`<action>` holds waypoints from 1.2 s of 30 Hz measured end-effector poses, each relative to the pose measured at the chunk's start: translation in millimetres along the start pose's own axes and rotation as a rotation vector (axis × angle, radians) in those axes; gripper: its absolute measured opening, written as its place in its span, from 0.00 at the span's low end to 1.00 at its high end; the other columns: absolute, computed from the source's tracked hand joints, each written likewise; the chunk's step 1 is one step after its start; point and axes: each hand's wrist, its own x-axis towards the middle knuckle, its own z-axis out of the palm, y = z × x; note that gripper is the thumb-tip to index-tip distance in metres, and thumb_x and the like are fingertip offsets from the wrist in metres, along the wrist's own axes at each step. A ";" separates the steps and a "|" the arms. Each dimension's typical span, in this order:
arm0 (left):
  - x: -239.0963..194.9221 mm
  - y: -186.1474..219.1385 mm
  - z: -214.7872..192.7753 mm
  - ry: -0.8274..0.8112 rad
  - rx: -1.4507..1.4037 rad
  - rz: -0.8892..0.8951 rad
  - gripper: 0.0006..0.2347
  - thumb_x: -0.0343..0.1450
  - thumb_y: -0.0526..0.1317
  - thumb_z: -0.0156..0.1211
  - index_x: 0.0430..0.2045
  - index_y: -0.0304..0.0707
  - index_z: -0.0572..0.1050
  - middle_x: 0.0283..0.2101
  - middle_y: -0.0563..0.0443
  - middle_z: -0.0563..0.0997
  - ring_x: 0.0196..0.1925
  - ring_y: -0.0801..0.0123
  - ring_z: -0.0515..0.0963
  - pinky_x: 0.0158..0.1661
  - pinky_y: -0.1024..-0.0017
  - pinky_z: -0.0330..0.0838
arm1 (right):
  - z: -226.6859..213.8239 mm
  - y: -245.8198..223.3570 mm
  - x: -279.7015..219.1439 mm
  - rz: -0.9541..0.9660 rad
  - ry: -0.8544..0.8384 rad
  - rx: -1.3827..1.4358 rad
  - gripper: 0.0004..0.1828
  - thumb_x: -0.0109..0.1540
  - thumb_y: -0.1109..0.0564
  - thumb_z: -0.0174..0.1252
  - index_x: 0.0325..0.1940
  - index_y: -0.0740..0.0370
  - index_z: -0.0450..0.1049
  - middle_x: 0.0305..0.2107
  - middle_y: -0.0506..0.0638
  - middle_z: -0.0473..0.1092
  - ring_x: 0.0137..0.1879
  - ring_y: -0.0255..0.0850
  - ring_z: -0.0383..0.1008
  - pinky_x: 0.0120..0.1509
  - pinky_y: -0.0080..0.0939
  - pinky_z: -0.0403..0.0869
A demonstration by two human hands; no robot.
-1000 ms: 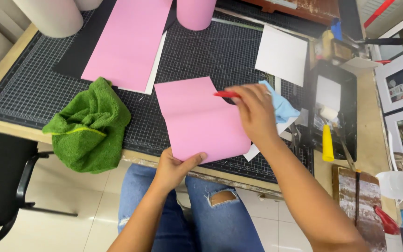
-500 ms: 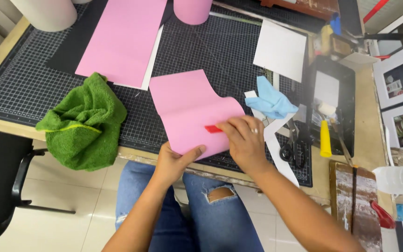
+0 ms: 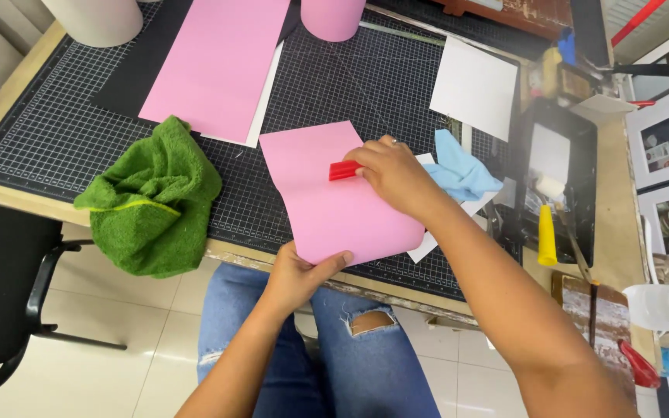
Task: Applying adhesive to paper and smoothing it onto a surface using various tools
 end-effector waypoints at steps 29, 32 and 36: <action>13.0 -59.6 -3.7 -0.029 0.041 0.088 0.16 0.58 0.31 0.76 0.38 0.24 0.83 0.33 0.32 0.87 0.45 0.56 0.83 0.38 0.59 0.76 | 9.7 -44.5 -4.2 -0.047 0.152 -0.105 0.12 0.70 0.56 0.49 0.54 0.45 0.74 0.40 0.43 0.71 0.53 0.46 0.67 0.57 0.48 0.67; 0.3 -46.6 -3.8 -0.060 0.061 0.063 0.18 0.58 0.32 0.76 0.40 0.22 0.82 0.36 0.30 0.87 0.49 0.49 0.83 0.41 0.58 0.76 | 14.6 -27.5 6.0 -0.023 0.002 -0.013 0.10 0.67 0.56 0.54 0.51 0.49 0.75 0.38 0.48 0.73 0.52 0.53 0.69 0.55 0.54 0.70; 2.8 -37.5 -3.2 -0.079 0.072 0.066 0.21 0.58 0.34 0.77 0.43 0.18 0.80 0.39 0.26 0.85 0.53 0.39 0.82 0.45 0.53 0.76 | -2.6 -30.4 3.8 -0.056 0.233 0.008 0.11 0.69 0.54 0.53 0.55 0.46 0.75 0.38 0.44 0.72 0.53 0.50 0.71 0.59 0.51 0.69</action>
